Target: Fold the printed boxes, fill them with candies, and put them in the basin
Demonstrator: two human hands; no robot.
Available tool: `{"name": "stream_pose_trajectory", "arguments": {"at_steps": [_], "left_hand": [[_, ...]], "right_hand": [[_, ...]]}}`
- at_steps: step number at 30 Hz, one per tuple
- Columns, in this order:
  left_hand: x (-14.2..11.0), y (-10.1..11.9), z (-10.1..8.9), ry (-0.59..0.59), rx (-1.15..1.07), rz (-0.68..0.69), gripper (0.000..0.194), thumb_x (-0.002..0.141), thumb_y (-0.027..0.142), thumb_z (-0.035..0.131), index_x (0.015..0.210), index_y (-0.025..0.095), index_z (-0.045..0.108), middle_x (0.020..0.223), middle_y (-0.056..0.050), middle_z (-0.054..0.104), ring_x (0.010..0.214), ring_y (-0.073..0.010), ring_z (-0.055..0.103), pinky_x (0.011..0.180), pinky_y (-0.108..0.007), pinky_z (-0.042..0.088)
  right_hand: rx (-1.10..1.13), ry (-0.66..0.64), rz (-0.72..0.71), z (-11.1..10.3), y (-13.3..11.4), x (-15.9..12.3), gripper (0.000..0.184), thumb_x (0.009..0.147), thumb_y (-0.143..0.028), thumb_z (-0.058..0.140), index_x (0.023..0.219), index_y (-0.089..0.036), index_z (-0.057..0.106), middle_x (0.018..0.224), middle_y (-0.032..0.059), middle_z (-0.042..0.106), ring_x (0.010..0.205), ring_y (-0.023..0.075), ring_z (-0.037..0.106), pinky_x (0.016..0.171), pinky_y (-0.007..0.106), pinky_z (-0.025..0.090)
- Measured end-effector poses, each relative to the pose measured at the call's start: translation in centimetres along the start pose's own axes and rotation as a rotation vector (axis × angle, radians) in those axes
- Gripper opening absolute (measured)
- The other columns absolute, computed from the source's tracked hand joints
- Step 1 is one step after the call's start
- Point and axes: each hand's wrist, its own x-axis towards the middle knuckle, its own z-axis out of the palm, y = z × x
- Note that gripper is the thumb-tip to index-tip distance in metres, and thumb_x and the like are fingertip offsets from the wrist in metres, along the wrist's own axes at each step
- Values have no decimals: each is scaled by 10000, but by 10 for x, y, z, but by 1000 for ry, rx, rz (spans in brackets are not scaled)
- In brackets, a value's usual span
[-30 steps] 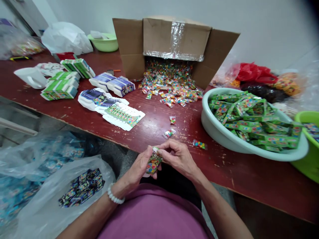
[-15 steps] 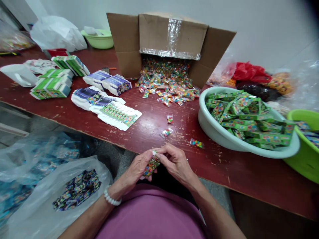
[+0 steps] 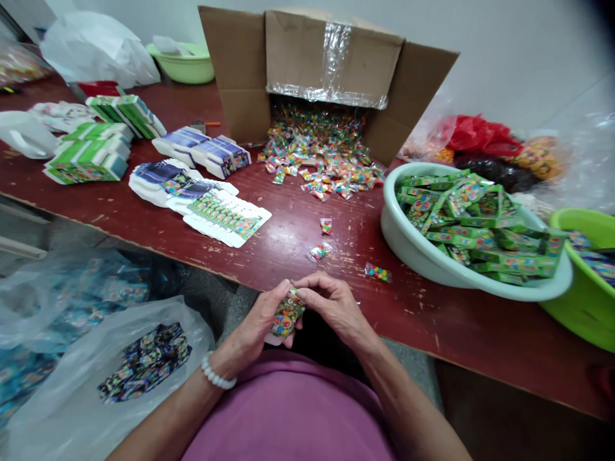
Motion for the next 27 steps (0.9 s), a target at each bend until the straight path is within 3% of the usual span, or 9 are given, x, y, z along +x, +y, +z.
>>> {"name": "stream_pose_trajectory", "arguments": {"at_steps": [3, 7, 9, 11, 14, 17, 20, 23, 27], "left_hand": [[-1, -1, 5, 29, -118, -24, 551, 890, 676, 503, 875, 147, 657, 610, -25, 643, 410, -130, 566, 397, -219, 444], [-1, -1, 10, 30, -204, -26, 584, 899, 683, 492, 1168, 183, 630, 615, -3, 637, 434, -144, 577, 386, -218, 453], [-2, -2, 9, 10, -227, -31, 628, 890, 717, 478, 1224, 200, 599, 643, -4, 645, 445, -145, 584, 400, -225, 466], [-3, -4, 7, -31, -253, -51, 605, 879, 705, 520, 1232, 217, 580, 701, -7, 661, 475, -147, 604, 443, -245, 497], [-9, -7, -2, -38, -271, -50, 472, 865, 507, 692, 1228, 230, 571, 850, -33, 709, 687, -175, 693, 629, -274, 558], [-19, -14, -16, 15, -225, -63, 394, 847, 367, 750, 1174, 195, 613, 1046, -90, 727, 912, -183, 691, 736, -239, 529], [-28, -25, -34, 39, -212, -175, 401, 756, 332, 830, 1075, 170, 648, 1006, -69, 718, 817, -155, 663, 721, -243, 512], [-36, -28, -60, 100, -137, -196, 405, 686, 332, 864, 993, 200, 635, 829, 6, 679, 730, -155, 635, 737, -289, 513], [-41, -16, -101, 82, 355, -137, 431, 617, 376, 859, 981, 214, 696, 830, 14, 664, 774, -177, 615, 694, -248, 467]], "right_hand": [[8, 71, -31, 4, 7, -3, 209, 856, -398, 732, 831, -192, 706, 775, -1, 703, 512, 116, 627, 532, 254, 503], [-242, 125, -296, 9, 10, -12, 216, 959, -329, 621, 810, -213, 727, 987, 38, 723, 884, 156, 685, 821, 284, 519], [-343, 100, -361, 7, 9, -13, 215, 985, -305, 581, 855, -218, 728, 1041, 49, 726, 968, 168, 673, 865, 292, 506], [-447, 48, -378, 0, 9, -7, 168, 969, -299, 605, 887, -219, 728, 980, 43, 736, 891, 167, 676, 811, 289, 510], [-591, 49, -391, -18, 8, 15, 159, 959, -300, 611, 908, -211, 732, 857, 30, 728, 797, 172, 669, 761, 290, 511], [-824, 227, -443, -39, 8, 43, 202, 944, -270, 623, 1106, -187, 712, 1087, 97, 731, 1011, 237, 659, 909, 360, 502], [-1156, 248, -397, -50, 13, 61, 409, 868, -266, 721, 1257, -162, 652, 1341, 157, 637, 1203, 334, 558, 1026, 479, 442], [-1277, 201, -360, -50, 22, 66, 397, 869, -258, 707, 1250, -163, 649, 1296, 162, 656, 1175, 351, 550, 985, 494, 467], [-1243, 253, -388, -50, 25, 63, 275, 948, -120, 486, 1137, -145, 685, 1133, 170, 690, 1064, 292, 609, 941, 433, 492]]}}
